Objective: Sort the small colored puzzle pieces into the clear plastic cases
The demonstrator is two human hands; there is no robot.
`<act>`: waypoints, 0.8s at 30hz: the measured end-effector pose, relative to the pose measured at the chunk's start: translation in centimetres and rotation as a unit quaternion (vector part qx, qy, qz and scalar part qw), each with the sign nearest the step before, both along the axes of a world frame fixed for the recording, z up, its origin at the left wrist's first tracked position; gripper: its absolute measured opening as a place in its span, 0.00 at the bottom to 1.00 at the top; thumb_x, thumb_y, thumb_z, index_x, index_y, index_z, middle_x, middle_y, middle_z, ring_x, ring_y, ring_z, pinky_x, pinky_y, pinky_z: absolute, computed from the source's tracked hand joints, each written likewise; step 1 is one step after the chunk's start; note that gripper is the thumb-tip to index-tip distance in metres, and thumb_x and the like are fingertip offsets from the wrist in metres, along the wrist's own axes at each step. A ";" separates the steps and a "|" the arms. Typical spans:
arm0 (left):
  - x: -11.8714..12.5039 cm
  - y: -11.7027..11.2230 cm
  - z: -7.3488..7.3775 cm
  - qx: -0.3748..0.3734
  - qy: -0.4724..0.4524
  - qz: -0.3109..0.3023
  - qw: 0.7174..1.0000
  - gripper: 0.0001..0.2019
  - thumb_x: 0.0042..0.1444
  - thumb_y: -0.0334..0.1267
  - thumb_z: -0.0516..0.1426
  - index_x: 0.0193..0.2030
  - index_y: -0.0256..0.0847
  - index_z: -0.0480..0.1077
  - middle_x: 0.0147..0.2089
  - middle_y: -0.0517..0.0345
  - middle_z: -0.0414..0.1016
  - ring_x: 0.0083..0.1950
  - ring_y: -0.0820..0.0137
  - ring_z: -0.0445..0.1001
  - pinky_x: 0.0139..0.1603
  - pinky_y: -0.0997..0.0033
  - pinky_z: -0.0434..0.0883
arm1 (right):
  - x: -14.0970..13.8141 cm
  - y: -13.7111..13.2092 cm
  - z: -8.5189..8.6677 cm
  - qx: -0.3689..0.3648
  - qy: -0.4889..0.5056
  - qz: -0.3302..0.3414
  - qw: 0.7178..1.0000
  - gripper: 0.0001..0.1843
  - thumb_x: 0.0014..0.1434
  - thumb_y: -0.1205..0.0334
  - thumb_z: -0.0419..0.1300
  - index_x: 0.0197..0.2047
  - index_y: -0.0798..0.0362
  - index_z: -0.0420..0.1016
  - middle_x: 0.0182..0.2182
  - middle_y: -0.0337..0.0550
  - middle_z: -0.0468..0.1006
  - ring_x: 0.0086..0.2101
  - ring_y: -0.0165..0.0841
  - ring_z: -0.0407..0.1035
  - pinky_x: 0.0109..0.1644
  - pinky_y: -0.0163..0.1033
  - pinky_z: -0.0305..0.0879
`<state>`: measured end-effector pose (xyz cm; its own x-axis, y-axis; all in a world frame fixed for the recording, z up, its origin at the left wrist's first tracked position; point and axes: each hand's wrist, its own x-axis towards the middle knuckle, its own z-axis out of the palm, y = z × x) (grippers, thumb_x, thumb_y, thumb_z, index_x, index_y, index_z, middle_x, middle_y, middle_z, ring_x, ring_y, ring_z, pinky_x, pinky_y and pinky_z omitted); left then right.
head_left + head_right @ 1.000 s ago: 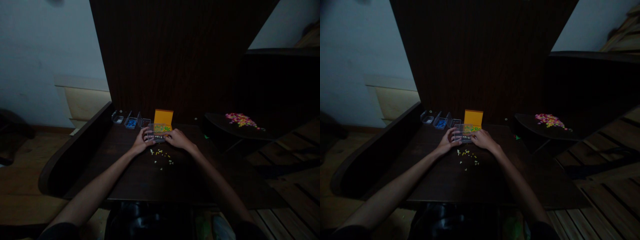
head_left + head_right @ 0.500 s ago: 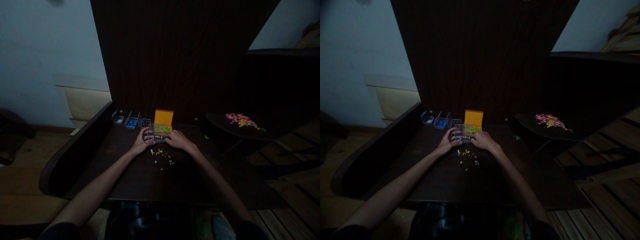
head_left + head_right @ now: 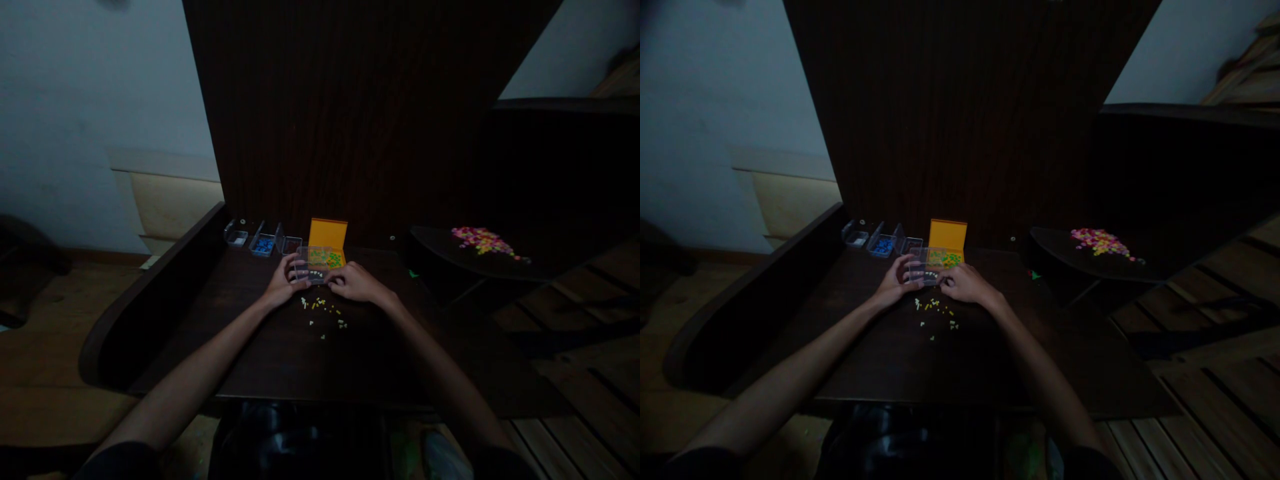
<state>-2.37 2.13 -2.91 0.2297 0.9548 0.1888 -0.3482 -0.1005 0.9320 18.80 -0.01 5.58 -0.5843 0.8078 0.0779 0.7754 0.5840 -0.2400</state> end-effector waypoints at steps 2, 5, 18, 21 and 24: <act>0.0 0.0 -0.1 -0.001 0.001 0.004 1.000 0.39 0.34 0.27 0.70 0.55 0.45 0.60 0.54 0.52 0.65 0.47 0.67 0.74 0.55 0.50 0.71 | 0.0 0.0 -0.5 -0.010 -0.001 0.030 0.999 0.13 0.57 0.66 0.57 0.42 0.51 0.82 0.29 0.40 0.81 0.27 0.29 0.70 0.34 0.32 0.58; 0.0 0.1 -0.1 -0.002 -0.005 0.008 1.000 0.39 0.34 0.27 0.70 0.55 0.46 0.61 0.54 0.53 0.65 0.47 0.67 0.74 0.55 0.50 0.71 | -0.1 0.0 -1.5 -0.026 -0.020 0.058 0.998 0.15 0.58 0.67 0.57 0.46 0.49 0.81 0.36 0.41 0.83 0.33 0.31 0.73 0.37 0.33 0.61; 0.0 0.0 0.0 -0.004 -0.007 0.007 1.000 0.39 0.34 0.26 0.70 0.54 0.46 0.60 0.54 0.54 0.66 0.47 0.68 0.73 0.53 0.53 0.72 | -1.2 0.3 -2.8 -0.050 -0.042 0.076 0.995 0.13 0.58 0.69 0.57 0.43 0.50 0.81 0.37 0.42 0.83 0.36 0.34 0.75 0.39 0.34 0.63; 0.0 0.1 -0.1 0.000 -0.007 0.006 1.000 0.39 0.34 0.27 0.70 0.54 0.45 0.61 0.54 0.53 0.66 0.47 0.68 0.74 0.52 0.54 0.73 | -1.4 0.4 -2.8 -0.048 -0.042 0.080 0.995 0.12 0.57 0.70 0.58 0.41 0.51 0.81 0.35 0.42 0.82 0.35 0.33 0.74 0.38 0.34 0.61; 0.0 0.1 -0.2 0.004 -0.006 0.007 1.000 0.39 0.34 0.28 0.70 0.54 0.45 0.61 0.54 0.53 0.66 0.46 0.68 0.74 0.52 0.53 0.73 | -1.6 0.5 -2.9 -0.047 -0.041 0.079 0.995 0.11 0.57 0.70 0.58 0.39 0.52 0.81 0.33 0.42 0.81 0.33 0.32 0.72 0.36 0.33 0.59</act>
<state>-2.38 2.27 -3.09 0.2141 0.9561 0.1999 -0.3588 -0.1134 0.9265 17.23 0.47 2.72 -0.7052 0.7075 -0.0463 0.6954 0.6775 -0.2396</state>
